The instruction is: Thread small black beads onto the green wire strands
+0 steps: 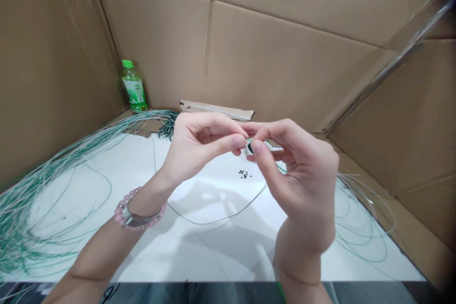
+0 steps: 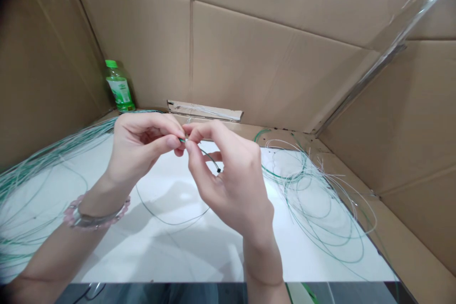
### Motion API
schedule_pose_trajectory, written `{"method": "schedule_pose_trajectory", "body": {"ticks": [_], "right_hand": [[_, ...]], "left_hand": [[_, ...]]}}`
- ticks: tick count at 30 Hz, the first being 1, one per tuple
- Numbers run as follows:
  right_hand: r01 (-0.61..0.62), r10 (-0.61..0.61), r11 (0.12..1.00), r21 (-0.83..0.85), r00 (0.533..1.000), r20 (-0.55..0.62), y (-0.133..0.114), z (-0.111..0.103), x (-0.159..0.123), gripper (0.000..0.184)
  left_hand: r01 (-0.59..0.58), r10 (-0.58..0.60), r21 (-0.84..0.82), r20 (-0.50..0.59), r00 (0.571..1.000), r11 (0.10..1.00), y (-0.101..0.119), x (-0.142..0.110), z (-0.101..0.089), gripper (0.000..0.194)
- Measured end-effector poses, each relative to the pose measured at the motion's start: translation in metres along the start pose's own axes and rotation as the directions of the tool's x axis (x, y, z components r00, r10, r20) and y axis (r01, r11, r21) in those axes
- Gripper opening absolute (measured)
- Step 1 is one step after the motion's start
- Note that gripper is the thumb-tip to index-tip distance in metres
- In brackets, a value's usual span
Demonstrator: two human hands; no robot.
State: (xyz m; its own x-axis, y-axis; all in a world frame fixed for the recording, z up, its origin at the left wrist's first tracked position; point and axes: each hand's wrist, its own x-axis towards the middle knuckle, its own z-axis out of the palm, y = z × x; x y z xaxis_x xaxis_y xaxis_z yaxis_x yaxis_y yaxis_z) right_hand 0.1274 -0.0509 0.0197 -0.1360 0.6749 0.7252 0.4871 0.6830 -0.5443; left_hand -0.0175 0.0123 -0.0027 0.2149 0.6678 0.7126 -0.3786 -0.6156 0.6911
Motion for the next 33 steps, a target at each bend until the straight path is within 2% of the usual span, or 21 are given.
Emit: {"method": "schedule_pose_trajectory", "body": {"ticks": [7, 14, 20, 26, 33], "right_hand": [[0.027, -0.027, 1.000, -0.010, 0.999, -0.018, 0.0013, 0.0009, 0.0004, 0.007], [-0.001, 0.002, 1.000, 0.013, 0.996, -0.088, 0.0011, 0.0031, 0.0014, 0.007], [-0.008, 0.010, 1.000, 0.023, 0.995, -0.095, -0.0018, 0.0035, 0.0041, 0.009], [-0.026, 0.027, 1.000, 0.012, 0.994, -0.105, -0.0025, 0.0039, 0.0035, 0.012], [0.000, -0.001, 1.000, -0.016, 0.997, -0.077, -0.0012, 0.0024, 0.0038, 0.012]], "left_hand": [[-0.024, 0.024, 0.046, 0.013, 1.000, 0.999, -0.0005, -0.0008, 0.0011, 0.012], [-0.054, 0.057, 0.086, -0.026, 0.998, 0.995, -0.0017, -0.0017, 0.0058, 0.005], [-0.061, 0.070, 0.102, -0.086, 0.994, 0.993, -0.0001, -0.0021, 0.0080, 0.005], [-0.050, 0.074, 0.212, -0.109, 0.991, 0.976, 0.0012, -0.0044, 0.0083, 0.008], [-0.113, 0.143, 0.318, -0.072, 0.987, 0.941, 0.0011, -0.0062, 0.0073, 0.006]]}}
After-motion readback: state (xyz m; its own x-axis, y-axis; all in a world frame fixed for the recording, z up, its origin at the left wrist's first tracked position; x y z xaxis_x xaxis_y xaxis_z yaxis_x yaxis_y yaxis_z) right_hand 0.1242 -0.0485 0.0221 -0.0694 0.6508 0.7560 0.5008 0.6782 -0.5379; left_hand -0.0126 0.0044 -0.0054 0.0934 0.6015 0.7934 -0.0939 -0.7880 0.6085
